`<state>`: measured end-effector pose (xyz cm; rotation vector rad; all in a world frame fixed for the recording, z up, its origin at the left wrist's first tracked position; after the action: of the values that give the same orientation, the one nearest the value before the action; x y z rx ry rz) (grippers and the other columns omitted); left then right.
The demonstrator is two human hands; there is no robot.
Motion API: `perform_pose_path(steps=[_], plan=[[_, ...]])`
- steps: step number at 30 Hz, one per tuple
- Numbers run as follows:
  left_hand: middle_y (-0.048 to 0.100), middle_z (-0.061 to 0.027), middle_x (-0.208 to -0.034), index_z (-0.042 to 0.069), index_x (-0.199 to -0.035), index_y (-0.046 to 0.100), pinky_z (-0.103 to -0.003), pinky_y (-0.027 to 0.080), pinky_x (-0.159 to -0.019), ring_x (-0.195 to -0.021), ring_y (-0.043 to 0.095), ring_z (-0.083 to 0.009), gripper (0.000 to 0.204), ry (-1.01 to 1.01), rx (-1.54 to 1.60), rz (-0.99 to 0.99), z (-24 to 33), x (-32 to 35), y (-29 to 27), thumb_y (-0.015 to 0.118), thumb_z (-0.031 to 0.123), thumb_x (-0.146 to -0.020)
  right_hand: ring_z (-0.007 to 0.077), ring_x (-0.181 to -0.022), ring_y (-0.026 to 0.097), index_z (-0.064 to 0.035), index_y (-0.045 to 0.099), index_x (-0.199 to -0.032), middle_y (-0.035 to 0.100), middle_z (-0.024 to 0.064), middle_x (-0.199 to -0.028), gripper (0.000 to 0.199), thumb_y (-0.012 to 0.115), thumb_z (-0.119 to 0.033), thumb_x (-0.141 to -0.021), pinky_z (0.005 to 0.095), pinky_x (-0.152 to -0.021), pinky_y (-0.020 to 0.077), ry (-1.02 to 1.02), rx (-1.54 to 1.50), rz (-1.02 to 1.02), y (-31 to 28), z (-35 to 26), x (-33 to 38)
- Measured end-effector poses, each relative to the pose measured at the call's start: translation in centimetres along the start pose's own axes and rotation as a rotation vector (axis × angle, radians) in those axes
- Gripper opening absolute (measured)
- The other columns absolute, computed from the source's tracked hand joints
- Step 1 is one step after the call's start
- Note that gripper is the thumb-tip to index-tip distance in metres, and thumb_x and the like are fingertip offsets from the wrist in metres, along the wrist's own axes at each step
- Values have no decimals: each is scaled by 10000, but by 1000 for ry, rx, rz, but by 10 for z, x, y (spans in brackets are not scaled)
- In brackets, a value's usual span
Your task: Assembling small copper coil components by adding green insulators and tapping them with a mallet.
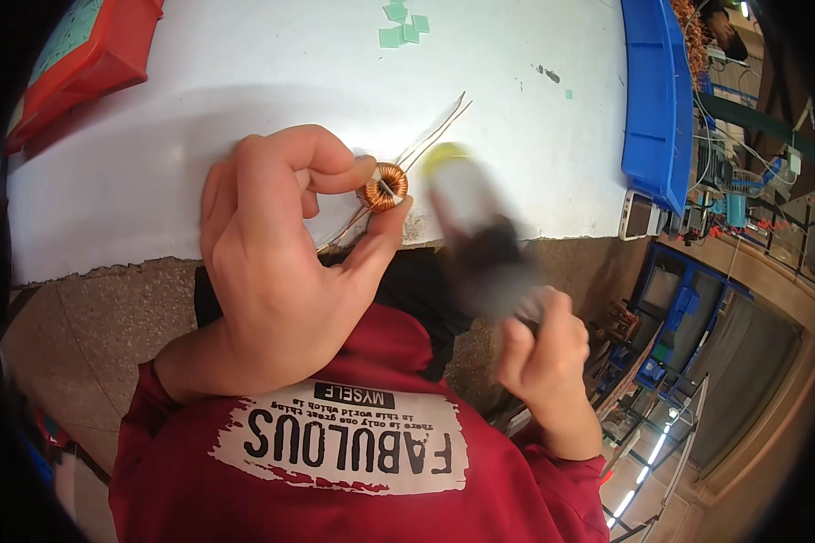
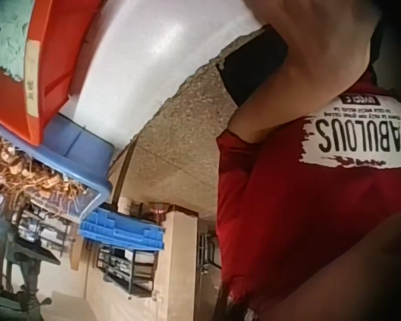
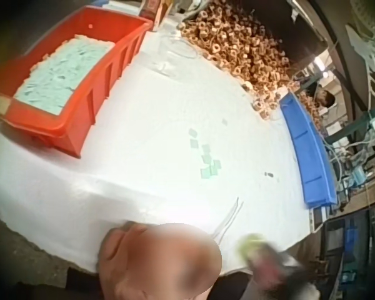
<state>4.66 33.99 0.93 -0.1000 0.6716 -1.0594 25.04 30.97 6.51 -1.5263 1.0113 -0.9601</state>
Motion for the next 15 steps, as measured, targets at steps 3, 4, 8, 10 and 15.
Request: perform_pose_path(steps=[3,4,8,10,15], plan=[[554,4,-730,37,-902,523,-251,393,-572,-592,414,-132,420,21,-14,15,0,0,1,718,-30,-536,261,-477,508,17,514,-885,557,95,-655,162,566,-55,-749,308,-467,426,-38,66,-34,6,-7,-3],[554,3,-733,36,-902,523,-252,393,-570,-592,414,-133,420,32,-22,24,1,0,1,719,-31,-537,260,-477,507,16,515,-886,555,95,-653,158,559,-47,-747,308,-467,426,-58,99,-50,8,-9,-4],[554,-3,-744,35,-893,521,-251,393,-568,-592,412,-133,405,32,-18,10,0,-2,1,719,-29,-545,248,-487,494,9,513,-885,545,93,-652,128,518,-53,-774,302,-476,414,-13,68,-35,6,-5,-8],[555,-7,-752,34,-885,520,-250,393,-567,-591,410,-132,392,19,-8,-16,-2,-3,1,719,-26,-553,238,-495,481,2,509,-884,539,91,-654,111,485,-67,-801,297,-485,404,53,1,-8,1,2,-10],[552,-25,-751,26,-903,503,-248,405,-578,-622,432,-130,360,18,-34,-44,3,-4,-2,712,-26,-614,212,-517,448,-15,500,-882,521,86,-657,133,400,-101,-870,284,-509,377,231,-202,98,-9,19,-4]])
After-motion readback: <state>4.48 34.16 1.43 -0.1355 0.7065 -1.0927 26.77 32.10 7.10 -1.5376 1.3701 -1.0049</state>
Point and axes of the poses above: each hand's wrist, its own x-axis away from the middle knuckle, its own y-axis out of the palm, z = x × y, the point moved 5 cm from there along -x, towards the middle knuckle
